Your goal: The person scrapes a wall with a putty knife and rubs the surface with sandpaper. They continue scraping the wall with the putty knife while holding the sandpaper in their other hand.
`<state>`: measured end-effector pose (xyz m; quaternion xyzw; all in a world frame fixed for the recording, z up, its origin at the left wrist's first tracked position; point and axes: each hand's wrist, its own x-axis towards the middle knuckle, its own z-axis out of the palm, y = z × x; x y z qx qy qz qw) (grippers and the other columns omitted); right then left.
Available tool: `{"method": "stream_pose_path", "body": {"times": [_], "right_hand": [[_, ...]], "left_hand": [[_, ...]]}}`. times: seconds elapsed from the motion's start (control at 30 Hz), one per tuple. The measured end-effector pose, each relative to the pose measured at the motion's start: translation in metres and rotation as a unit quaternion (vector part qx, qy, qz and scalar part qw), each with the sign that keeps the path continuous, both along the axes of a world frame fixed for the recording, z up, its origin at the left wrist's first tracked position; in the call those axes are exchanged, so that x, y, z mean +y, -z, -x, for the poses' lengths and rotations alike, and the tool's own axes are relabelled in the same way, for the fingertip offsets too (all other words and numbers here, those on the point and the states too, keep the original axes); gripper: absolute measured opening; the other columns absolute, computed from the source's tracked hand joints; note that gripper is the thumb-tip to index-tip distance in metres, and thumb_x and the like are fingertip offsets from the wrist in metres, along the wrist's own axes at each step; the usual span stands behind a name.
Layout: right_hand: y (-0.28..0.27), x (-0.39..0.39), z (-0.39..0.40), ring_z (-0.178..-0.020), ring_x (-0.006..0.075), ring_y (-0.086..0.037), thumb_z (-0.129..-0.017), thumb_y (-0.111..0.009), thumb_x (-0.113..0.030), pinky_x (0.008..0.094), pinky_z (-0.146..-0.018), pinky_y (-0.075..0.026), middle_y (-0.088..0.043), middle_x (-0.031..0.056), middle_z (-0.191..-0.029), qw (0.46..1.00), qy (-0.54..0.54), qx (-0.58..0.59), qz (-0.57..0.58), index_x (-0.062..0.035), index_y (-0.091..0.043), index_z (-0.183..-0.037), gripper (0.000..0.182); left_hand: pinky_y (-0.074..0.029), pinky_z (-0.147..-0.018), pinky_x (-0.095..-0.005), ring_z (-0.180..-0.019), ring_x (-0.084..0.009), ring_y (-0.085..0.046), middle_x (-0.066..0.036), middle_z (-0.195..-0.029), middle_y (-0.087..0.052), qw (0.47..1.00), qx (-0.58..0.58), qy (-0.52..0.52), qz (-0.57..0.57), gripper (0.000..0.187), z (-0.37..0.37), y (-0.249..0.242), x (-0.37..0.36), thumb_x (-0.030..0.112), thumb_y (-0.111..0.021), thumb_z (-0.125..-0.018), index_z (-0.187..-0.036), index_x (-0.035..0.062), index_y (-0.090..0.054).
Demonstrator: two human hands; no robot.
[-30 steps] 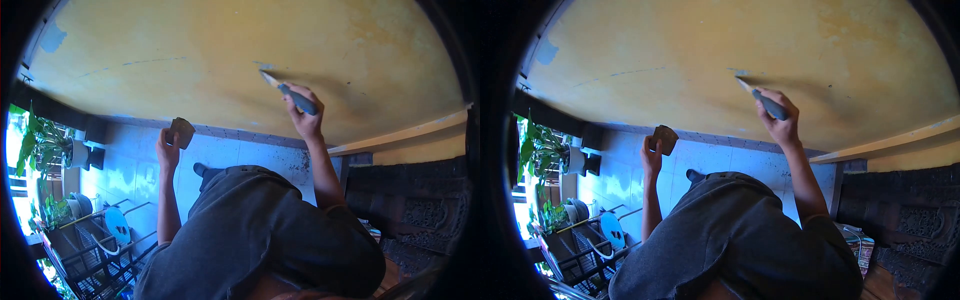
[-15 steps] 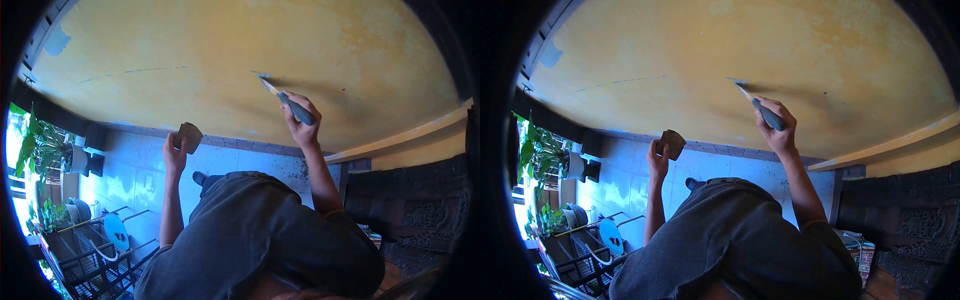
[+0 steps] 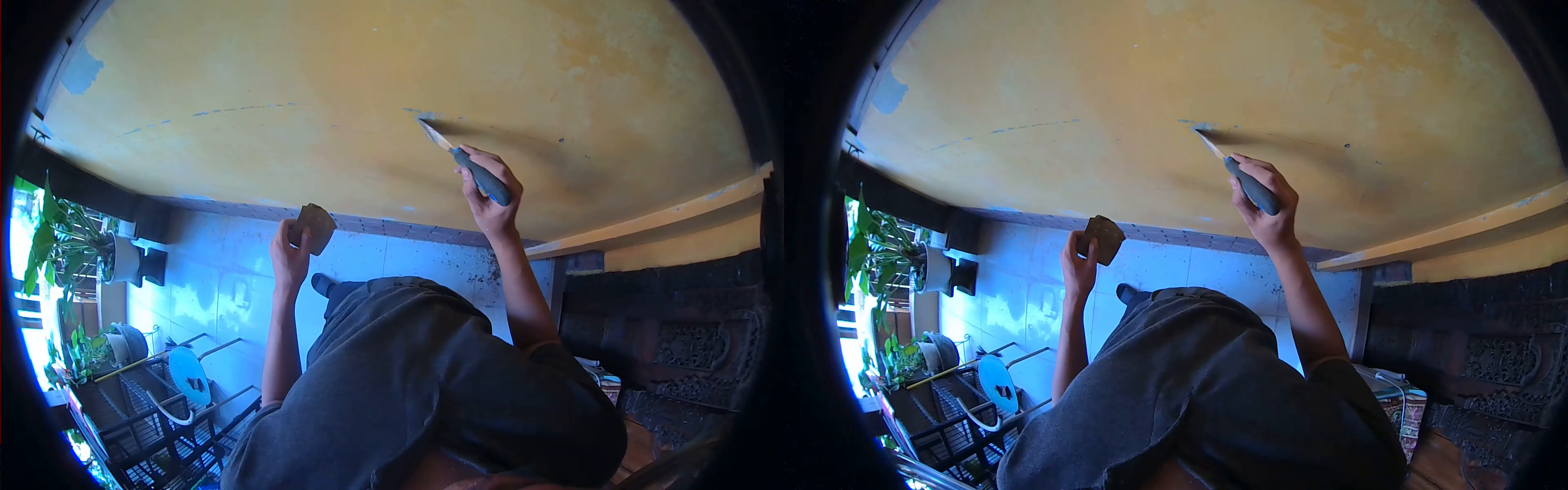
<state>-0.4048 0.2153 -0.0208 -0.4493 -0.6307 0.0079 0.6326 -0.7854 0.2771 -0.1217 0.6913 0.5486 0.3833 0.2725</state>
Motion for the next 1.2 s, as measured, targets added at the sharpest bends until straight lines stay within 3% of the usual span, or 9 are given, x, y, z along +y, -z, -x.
{"method": "stream_pose_path", "body": {"times": [0.3,0.4,0.5,0.6,0.7,1.2], "right_hand": [[0.007,0.002,-0.001,-0.103,0.0296,-0.077,-0.091,-0.076,0.007,0.0372,-0.087,-0.063,-0.074,0.0240,-0.118,1.000,-0.008,0.000,0.013,0.0007,-0.064,-0.119,0.031],[0.005,0.004,0.006,-0.104,0.0299,-0.077,-0.091,-0.076,0.007,0.0376,-0.087,-0.063,-0.074,0.0240,-0.119,1.000,-0.008,-0.012,0.015,0.0004,-0.064,-0.120,0.032],[0.002,0.002,0.007,-0.104,0.0301,-0.077,-0.090,-0.077,0.007,0.0378,-0.087,-0.063,-0.075,0.0240,-0.119,1.000,0.009,0.001,-0.014,0.0002,-0.064,-0.120,0.033],[0.009,0.003,0.009,-0.104,0.0296,-0.077,-0.091,-0.076,0.008,0.0376,-0.087,-0.064,-0.074,0.0241,-0.119,1.000,-0.001,0.006,0.001,0.0001,-0.063,-0.120,0.033],[0.008,0.006,0.013,-0.103,0.0292,-0.077,-0.091,-0.075,0.009,0.0373,-0.087,-0.064,-0.074,0.0249,-0.120,1.000,0.000,-0.007,-0.008,0.0004,-0.062,-0.121,0.033],[0.017,0.001,0.014,-0.095,0.0277,-0.078,-0.097,-0.069,0.007,0.0364,-0.082,-0.065,-0.071,0.0278,-0.124,0.998,0.016,0.038,-0.048,0.0032,-0.058,-0.124,0.030]], "left_hand": [[-0.055,-0.076,-0.0406,-0.081,-0.0310,-0.073,-0.020,-0.089,-0.073,1.000,0.006,0.003,-0.008,0.017,-0.002,0.002,-0.001,0.013,-0.070,-0.097,-0.106,-0.0008,-0.065],[-0.054,-0.072,-0.0377,-0.079,-0.0239,-0.070,-0.017,-0.088,-0.072,1.000,0.007,0.022,-0.006,0.020,-0.002,0.002,0.000,0.013,-0.070,-0.096,-0.107,-0.0024,-0.064],[-0.055,-0.073,-0.0376,-0.080,-0.0237,-0.070,-0.018,-0.090,-0.073,1.000,-0.001,0.010,0.001,0.020,0.001,0.000,-0.003,0.013,-0.070,-0.096,-0.107,-0.0027,-0.064],[-0.056,-0.076,-0.0411,-0.082,-0.0319,-0.073,-0.020,-0.089,-0.072,1.000,0.013,-0.001,0.010,0.017,0.000,-0.001,-0.008,0.011,-0.071,-0.096,-0.105,-0.0015,-0.065],[-0.055,-0.075,-0.0411,-0.081,-0.0318,-0.073,-0.019,-0.088,-0.072,1.000,0.004,0.018,0.006,0.017,0.004,0.005,-0.009,0.011,-0.071,-0.096,-0.105,-0.0017,-0.065],[-0.055,-0.077,-0.0376,-0.080,-0.0246,-0.070,-0.016,-0.089,-0.072,0.998,0.040,0.012,0.040,0.021,0.013,-0.001,-0.015,0.014,-0.070,-0.096,-0.108,-0.0025,-0.064]]}}
